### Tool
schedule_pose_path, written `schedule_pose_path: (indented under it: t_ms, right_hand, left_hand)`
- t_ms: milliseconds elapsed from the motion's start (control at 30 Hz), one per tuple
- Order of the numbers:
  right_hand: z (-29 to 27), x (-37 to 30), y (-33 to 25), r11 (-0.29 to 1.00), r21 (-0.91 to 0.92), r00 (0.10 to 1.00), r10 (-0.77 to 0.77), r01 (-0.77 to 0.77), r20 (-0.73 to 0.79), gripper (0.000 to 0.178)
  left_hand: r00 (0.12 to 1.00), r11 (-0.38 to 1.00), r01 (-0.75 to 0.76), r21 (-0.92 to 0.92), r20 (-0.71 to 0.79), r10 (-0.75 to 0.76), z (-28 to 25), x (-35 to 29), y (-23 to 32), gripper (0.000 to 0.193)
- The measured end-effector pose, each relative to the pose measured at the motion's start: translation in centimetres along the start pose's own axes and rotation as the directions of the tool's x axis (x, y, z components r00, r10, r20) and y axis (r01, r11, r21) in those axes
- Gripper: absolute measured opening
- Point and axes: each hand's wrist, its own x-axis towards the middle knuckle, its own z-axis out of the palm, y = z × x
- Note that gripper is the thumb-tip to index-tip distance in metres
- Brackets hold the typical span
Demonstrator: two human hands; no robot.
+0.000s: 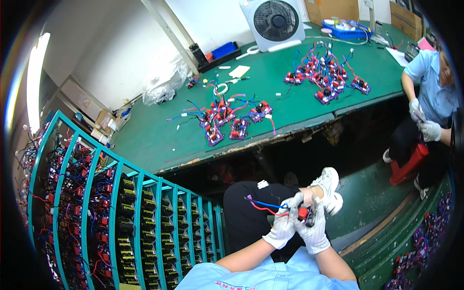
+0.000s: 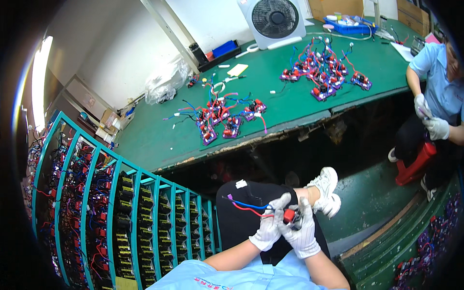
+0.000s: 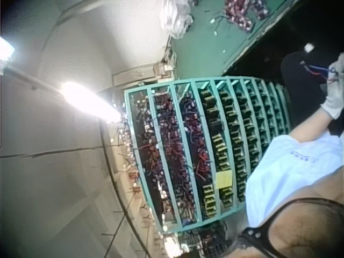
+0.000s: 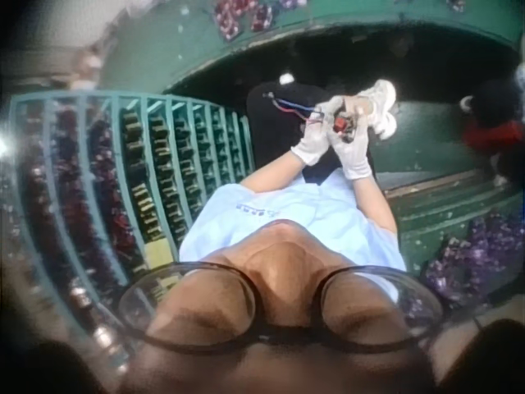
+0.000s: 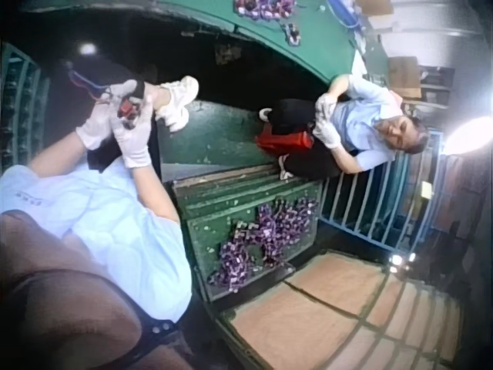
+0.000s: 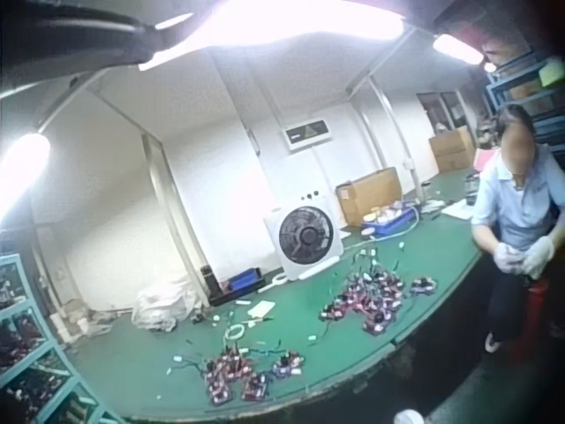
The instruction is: The person assembles electronic components and wiring harnesses onto a circuit board by hand.
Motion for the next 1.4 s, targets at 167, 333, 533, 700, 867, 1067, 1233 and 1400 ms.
schedule_pose_path:
  t_ms: [167, 333, 533, 700, 867, 1067, 1233, 1400]
  right_hand:
    - [-2.5, 1.6, -0.7, 0.991, 0.008, 0.973, 0.13, -0.134, 0.19, 0.064]
    - [-3.0, 0.8, 1.5, 0.687, 0.476, 0.832, 0.504, -0.549, 0.232, 0.049]
    - [-3.2, 1.2, 5.4, 0.657, 0.581, 0.815, 0.579, -0.481, 0.019, 0.043]
    - [-3.3, 1.4, 6.4, 0.744, 0.487, 0.844, 0.535, -0.459, -0.022, 0.046]
    - [-4.1, 1.7, 7.3, 0.73, 0.494, 0.838, 0.546, -0.473, -0.005, 0.046]
    - [-4.2, 1.9, 7.9, 0.712, 0.504, 0.823, 0.568, -0.488, -0.005, 0.047]
    - [-4.2, 2.3, 7.4, 0.756, 0.48, 0.863, 0.505, -0.445, 0.005, 0.049]
    - [-4.9, 2.3, 7.7, 0.738, 0.491, 0.86, 0.508, -0.463, 0.048, 0.05]
  left_hand:
    - [0.982, 0.937, 0.141, 0.32, 0.077, -0.174, -0.3, 2.1, 4.9, 0.032]
    - [0.982, 0.964, 0.022, 0.263, 0.177, -0.071, -4.6, 2.7, 4.0, 0.045]
    - [0.879, 0.929, 0.371, -0.002, 0.322, -0.35, -1.8, 2.1, 7.0, 0.039]
    - [0.904, 0.979, 0.161, 0.123, 0.38, -0.196, -2.6, 2.0, 5.5, 0.031]
    - [0.808, 0.768, -0.449, 0.457, 0.574, 0.132, -1.5, 3.0, 6.2, 0.013]
    - [0.789, 0.657, -0.543, 0.523, 0.585, 0.187, -1.4, 3.0, 5.8, 0.015]
    - [0.798, 0.875, -0.263, 0.407, 0.602, -0.04, -2.0, 2.6, 5.1, 0.022]
    - [0.78, 0.901, -0.161, 0.403, 0.611, -0.134, -1.3, 1.9, 5.3, 0.029]
